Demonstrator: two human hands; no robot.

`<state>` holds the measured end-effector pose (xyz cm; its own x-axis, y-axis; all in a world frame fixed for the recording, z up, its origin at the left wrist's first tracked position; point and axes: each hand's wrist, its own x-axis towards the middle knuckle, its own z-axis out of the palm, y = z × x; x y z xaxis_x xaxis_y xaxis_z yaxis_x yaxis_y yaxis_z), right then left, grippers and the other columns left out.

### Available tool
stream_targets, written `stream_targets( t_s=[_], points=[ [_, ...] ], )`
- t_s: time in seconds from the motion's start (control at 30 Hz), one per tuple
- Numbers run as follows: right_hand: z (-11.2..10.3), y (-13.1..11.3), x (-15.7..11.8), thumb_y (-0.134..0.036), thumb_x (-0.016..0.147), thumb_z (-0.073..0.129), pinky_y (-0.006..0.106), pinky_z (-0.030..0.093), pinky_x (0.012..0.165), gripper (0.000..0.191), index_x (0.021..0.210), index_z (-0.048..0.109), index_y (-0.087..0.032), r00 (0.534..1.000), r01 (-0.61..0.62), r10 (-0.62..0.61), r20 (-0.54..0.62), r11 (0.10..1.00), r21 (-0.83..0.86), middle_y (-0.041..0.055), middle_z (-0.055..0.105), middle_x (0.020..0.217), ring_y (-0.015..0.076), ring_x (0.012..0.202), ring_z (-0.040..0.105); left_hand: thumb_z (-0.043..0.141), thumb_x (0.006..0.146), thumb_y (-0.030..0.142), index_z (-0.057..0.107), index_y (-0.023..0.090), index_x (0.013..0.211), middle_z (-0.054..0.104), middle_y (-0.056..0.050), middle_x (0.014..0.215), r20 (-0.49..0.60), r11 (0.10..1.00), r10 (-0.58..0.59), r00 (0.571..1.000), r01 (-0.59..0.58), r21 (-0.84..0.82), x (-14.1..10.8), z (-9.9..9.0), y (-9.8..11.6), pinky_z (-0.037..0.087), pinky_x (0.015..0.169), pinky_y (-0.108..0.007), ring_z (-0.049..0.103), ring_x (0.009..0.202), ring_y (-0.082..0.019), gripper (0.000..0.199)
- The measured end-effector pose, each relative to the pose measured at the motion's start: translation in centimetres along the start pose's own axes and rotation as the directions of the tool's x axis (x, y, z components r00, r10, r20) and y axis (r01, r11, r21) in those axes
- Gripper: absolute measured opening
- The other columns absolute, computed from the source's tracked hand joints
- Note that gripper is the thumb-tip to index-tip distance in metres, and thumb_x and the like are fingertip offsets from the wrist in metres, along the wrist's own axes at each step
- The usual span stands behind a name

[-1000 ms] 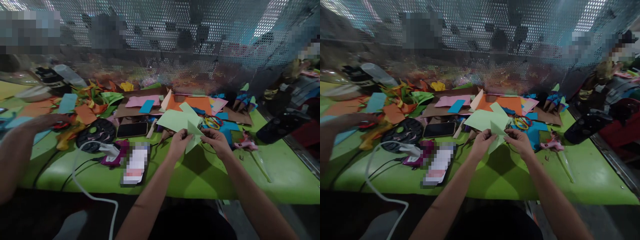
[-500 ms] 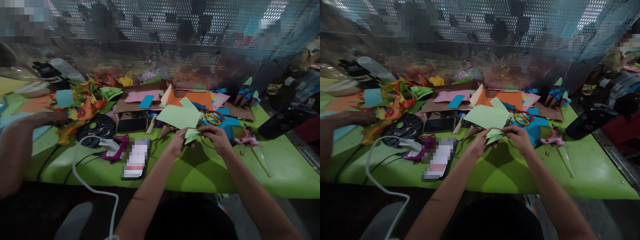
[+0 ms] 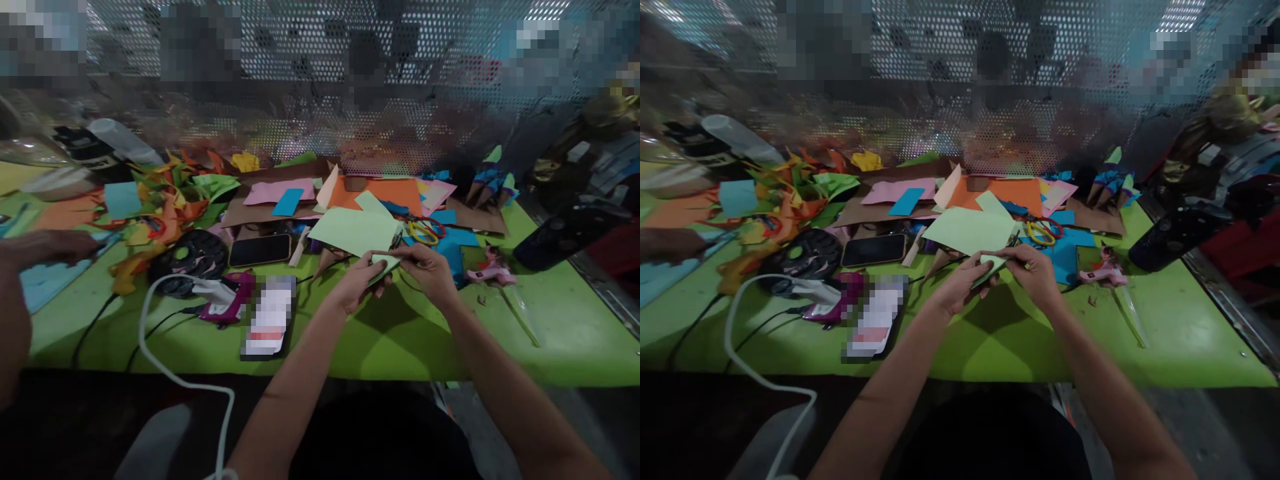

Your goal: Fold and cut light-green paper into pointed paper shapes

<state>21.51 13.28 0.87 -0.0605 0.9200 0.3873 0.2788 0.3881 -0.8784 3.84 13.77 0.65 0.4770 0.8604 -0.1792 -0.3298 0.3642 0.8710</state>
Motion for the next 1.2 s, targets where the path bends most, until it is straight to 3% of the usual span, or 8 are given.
stream_targets(
  t_s=[0.07, 0.2, 0.4, 0.6, 0.8, 1.2],
  points=[
    [-0.02, 0.07, 0.09, -0.023, 0.075, 0.069, 0.03, 0.045, 0.07, 0.024, 0.098, 0.075, -0.023, 0.995, -0.1, 0.101, -0.009, 0.992, 0.078, 0.0012, 0.068, 0.081, 0.0161, 0.075, 0.059, 0.071, 0.082, 0.036, 0.054, 0.017, 0.105, 0.056, 0.003, 0.06, -0.013, 1.0, 0.016, 1.0, -0.016, -0.003, -0.06, 0.1, 0.12, 0.033, 0.039, -0.014, 0.049, 0.048, -0.008, 0.035],
    [-0.05, 0.11, 0.35, -0.03, 0.066, 0.075, 0.027, 0.042, 0.061, 0.02, 0.083, 0.072, -0.019, 0.966, -0.242, 0.256, -0.027, 0.94, 0.239, 0.0001, 0.066, 0.07, 0.014, 0.065, 0.055, 0.073, 0.08, 0.037, 0.054, 0.018, 0.105, 0.055, 0.003, 0.062, -0.01, 1.0, 0.024, 1.0, -0.024, -0.009, -0.11, 0.28, 0.41, 0.026, 0.041, -0.013, 0.044, 0.048, -0.006, 0.037],
    [0.0, -0.16, 0.53, -0.031, 0.06, 0.08, 0.028, 0.046, 0.062, 0.02, 0.076, 0.074, -0.02, 0.95, -0.277, 0.311, -0.039, 0.891, 0.36, 0.0008, 0.068, 0.067, 0.0143, 0.064, 0.058, 0.076, 0.077, 0.034, 0.054, 0.018, 0.101, 0.052, 0.004, 0.064, -0.032, 1.0, 0.022, 0.999, -0.022, 0.0, -0.18, 0.46, 0.43, 0.025, 0.044, -0.013, 0.043, 0.051, -0.005, 0.037],
    [-0.61, -0.4, 0.7, -0.042, 0.067, 0.079, 0.031, 0.051, 0.069, 0.032, 0.091, 0.078, -0.022, 0.939, -0.326, 0.339, 0.051, 0.836, 0.442, 0.0031, 0.073, 0.083, 0.0144, 0.068, 0.062, 0.077, 0.076, 0.034, 0.056, 0.019, 0.104, 0.052, 0.004, 0.072, -0.072, 0.998, 0.057, 0.996, -0.056, 0.015, -0.29, 0.46, 0.56, 0.031, 0.049, -0.013, 0.047, 0.059, -0.006, 0.038],
    [-0.66, -0.45, 0.7, -0.048, 0.066, 0.08, 0.027, 0.043, 0.06, 0.03, 0.073, 0.074, -0.019, 0.945, -0.323, 0.326, 0.041, 0.899, 0.297, 0.0, 0.064, 0.064, 0.0132, 0.061, 0.055, 0.077, 0.076, 0.041, 0.059, 0.021, 0.107, 0.053, 0.003, 0.074, -0.073, 0.996, 0.036, 0.997, -0.031, 0.079, -0.35, 0.32, 0.46, 0.03, 0.048, -0.014, 0.051, 0.062, -0.007, 0.041],
    [-0.09, -0.48, 0.32, -0.048, 0.071, 0.075, 0.026, 0.032, 0.051, 0.031, 0.069, 0.069, -0.018, 0.968, -0.244, 0.247, -0.044, 0.967, 0.067, -0.001, 0.058, 0.058, 0.0118, 0.054, 0.044, 0.074, 0.078, 0.044, 0.055, 0.019, 0.108, 0.055, 0.002, 0.065, -0.073, 0.988, 0.083, 0.994, -0.072, 0.135, -0.16, 0.43, 0.17, 0.028, 0.044, -0.014, 0.05, 0.057, -0.008, 0.043]
  ],
)
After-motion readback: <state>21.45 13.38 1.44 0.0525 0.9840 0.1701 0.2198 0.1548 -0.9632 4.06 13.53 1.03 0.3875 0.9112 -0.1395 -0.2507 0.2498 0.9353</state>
